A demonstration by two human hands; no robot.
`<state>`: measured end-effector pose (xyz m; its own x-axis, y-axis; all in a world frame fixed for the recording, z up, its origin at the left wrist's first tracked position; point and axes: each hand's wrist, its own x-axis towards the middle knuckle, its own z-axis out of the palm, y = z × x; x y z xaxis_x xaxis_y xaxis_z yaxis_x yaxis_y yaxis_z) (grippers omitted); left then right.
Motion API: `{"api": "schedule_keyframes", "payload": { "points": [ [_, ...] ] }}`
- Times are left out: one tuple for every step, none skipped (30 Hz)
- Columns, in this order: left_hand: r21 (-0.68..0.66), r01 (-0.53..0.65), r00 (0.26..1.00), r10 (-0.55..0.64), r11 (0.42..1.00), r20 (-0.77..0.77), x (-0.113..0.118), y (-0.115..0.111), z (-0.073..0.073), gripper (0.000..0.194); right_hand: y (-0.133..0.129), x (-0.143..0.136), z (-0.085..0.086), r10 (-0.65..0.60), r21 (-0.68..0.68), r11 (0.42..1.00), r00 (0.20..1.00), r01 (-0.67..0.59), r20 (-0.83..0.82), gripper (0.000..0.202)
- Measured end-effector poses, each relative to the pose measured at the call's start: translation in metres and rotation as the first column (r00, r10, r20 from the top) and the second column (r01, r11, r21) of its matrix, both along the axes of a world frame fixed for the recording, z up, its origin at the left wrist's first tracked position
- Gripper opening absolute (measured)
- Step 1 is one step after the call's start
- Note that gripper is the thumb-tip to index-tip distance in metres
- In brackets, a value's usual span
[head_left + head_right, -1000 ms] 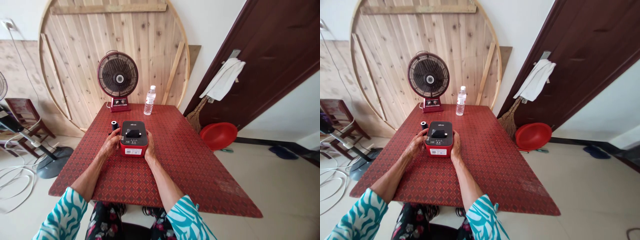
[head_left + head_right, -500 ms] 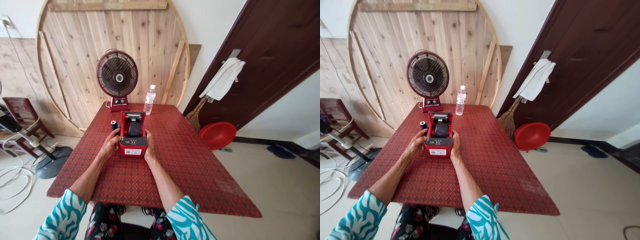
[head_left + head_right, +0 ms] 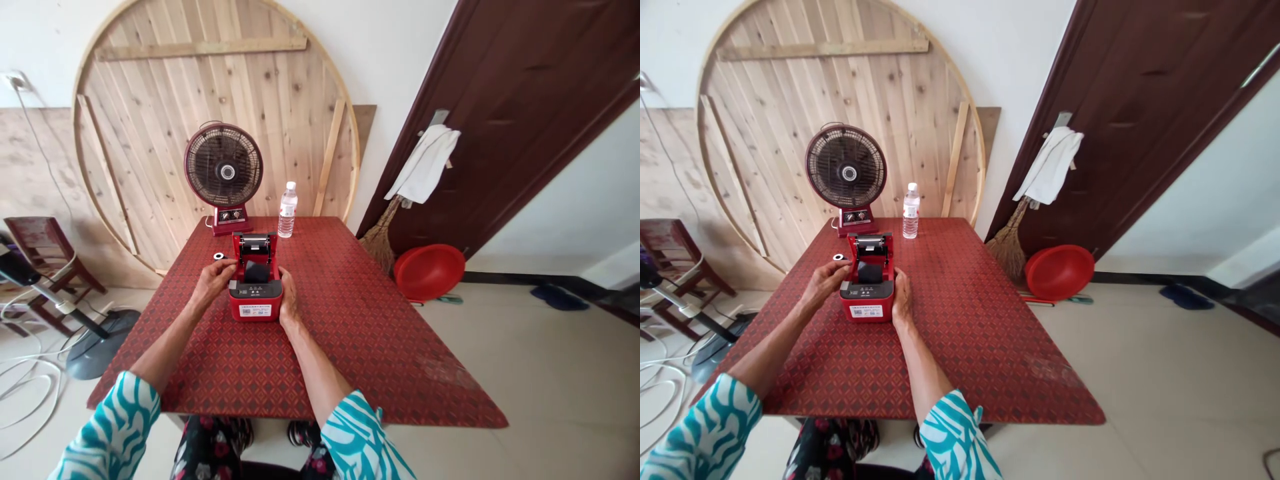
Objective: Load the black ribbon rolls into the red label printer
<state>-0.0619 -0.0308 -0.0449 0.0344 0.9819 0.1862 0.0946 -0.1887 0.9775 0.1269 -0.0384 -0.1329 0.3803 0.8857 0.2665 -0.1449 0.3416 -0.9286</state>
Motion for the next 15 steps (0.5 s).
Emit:
{"api": "schedule_keyframes", "payload": {
  "points": [
    [0.057, 0.004, 0.992, 0.004, 0.998, -0.128, 0.002, 0.007, 0.007, 0.026, 0.001, 0.0, -0.002, -0.006, -0.004, 1.0, 1.0, 0.006, -0.01, 0.051],
    [0.107, 0.026, 0.966, 0.003, 0.994, -0.259, 0.004, 0.014, 0.015, 0.016, 0.002, -0.001, -0.003, -0.009, -0.006, 1.0, 1.0, 0.009, -0.02, 0.052],
    [0.143, 0.068, 0.923, -0.008, 0.987, -0.386, 0.007, 0.021, 0.022, 0.01, 0.003, -0.001, -0.004, -0.005, -0.005, 1.0, 1.0, 0.004, -0.026, 0.052],
    [0.16, 0.121, 0.866, -0.025, 0.98, -0.5, 0.01, 0.026, 0.029, 0.006, 0.003, -0.001, -0.004, 0.002, -0.007, 1.0, 1.0, -0.002, -0.031, 0.051],
    [0.163, 0.176, 0.803, -0.046, 0.971, -0.595, 0.013, 0.03, 0.034, 0.006, 0.004, -0.001, -0.004, 0.009, -0.013, 1.0, 0.999, -0.01, -0.036, 0.051],
    [0.153, 0.229, 0.74, -0.07, 0.961, -0.669, 0.017, 0.033, 0.039, 0.006, 0.004, -0.002, -0.004, 0.015, -0.02, 1.0, 0.999, -0.016, -0.042, 0.051],
    [0.135, 0.278, 0.685, -0.097, 0.951, -0.722, 0.021, 0.034, 0.042, 0.007, 0.004, -0.002, -0.003, 0.02, -0.028, 0.999, 0.999, -0.021, -0.049, 0.05],
    [0.108, 0.319, 0.641, -0.131, 0.941, -0.756, 0.024, 0.035, 0.045, 0.009, 0.005, -0.002, -0.003, 0.022, -0.034, 0.999, 0.998, -0.024, -0.056, 0.049],
    [0.071, 0.35, 0.613, -0.171, 0.934, -0.771, 0.027, 0.036, 0.047, 0.011, 0.005, -0.003, -0.002, 0.023, -0.037, 0.999, 0.998, -0.026, -0.062, 0.049],
    [0.028, 0.374, 0.602, -0.22, 0.927, -0.768, 0.03, 0.036, 0.049, 0.011, 0.005, -0.003, -0.002, 0.022, -0.037, 0.999, 0.997, -0.025, -0.07, 0.048],
    [-0.022, 0.399, 0.601, -0.279, 0.917, -0.749, 0.032, 0.037, 0.051, 0.009, 0.005, -0.004, -0.001, 0.021, -0.036, 0.999, 0.997, -0.023, -0.076, 0.047],
    [-0.072, 0.424, 0.605, -0.342, 0.903, -0.72, 0.034, 0.038, 0.053, 0.006, 0.006, -0.005, 0.0, 0.02, -0.035, 0.999, 0.996, -0.023, -0.083, 0.047],
    [-0.119, 0.45, 0.604, -0.4, 0.885, -0.689, 0.035, 0.04, 0.056, 0.005, 0.006, -0.005, 0.0, 0.021, -0.035, 0.999, 0.996, -0.024, -0.092, 0.046],
    [-0.159, 0.478, 0.595, -0.452, 0.864, -0.665, 0.036, 0.043, 0.058, 0.008, 0.006, -0.006, 0.001, 0.022, -0.037, 0.999, 0.995, -0.026, -0.101, 0.045],
    [-0.187, 0.503, 0.577, -0.49, 0.844, -0.653, 0.037, 0.046, 0.061, 0.01, 0.006, -0.006, 0.002, 0.022, -0.039, 0.999, 0.994, -0.026, -0.109, 0.044]
  ]
}}
